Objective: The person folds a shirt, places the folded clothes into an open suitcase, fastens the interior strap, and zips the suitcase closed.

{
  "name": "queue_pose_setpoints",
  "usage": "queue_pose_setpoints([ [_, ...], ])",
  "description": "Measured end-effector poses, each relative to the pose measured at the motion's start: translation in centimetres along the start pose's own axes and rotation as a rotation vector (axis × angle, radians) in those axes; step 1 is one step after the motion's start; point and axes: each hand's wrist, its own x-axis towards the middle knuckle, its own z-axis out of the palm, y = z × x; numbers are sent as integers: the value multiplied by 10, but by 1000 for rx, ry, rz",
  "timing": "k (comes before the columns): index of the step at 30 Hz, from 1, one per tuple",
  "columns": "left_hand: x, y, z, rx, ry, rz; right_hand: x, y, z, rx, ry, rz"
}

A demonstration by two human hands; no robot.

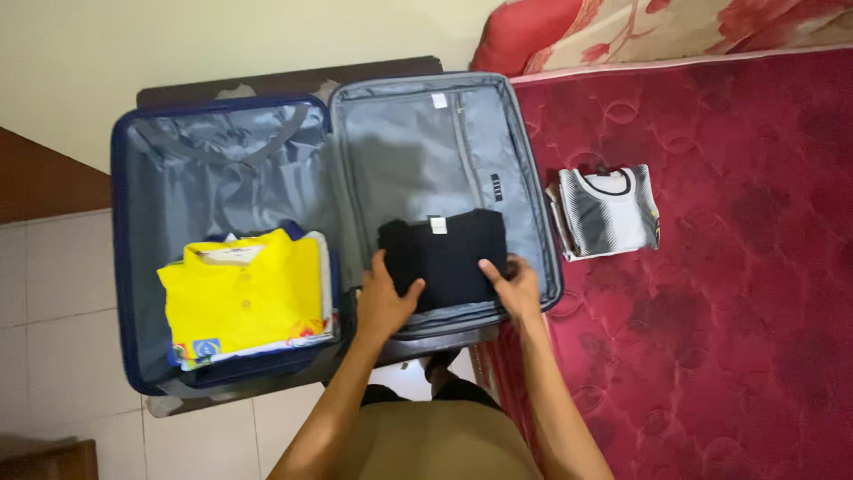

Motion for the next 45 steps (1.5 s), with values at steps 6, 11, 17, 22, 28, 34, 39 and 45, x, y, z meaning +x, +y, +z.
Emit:
queue_pose_setpoints([
  [6, 15, 15, 22, -136, 200, -123, 5, -40, -28, 520, -299, 342],
  [11, 11, 44, 44, -988, -25, -330, 26, -56, -81, 869, -381, 448],
  [17, 34, 117, 112, -1107, -243, -495, 56, -46, -175, 831, -323, 292],
  [22, 45, 179, 182, -1086, -323, -393, 95, -26, -261, 473, -195, 291],
  [28, 56, 234, 263, -600, -330, -312, 153, 24, -330, 290, -124, 187],
  [34, 76, 253, 326, -608, -164, -263, 210, 64, -356, 357, -97, 109],
  [39, 101, 243, 361, -575, 39, -169, 247, 76, -352, 259, -135, 130],
  [45, 109, 234, 372, -435, 26, -313, 270, 120, -343, 94, -214, 214],
])
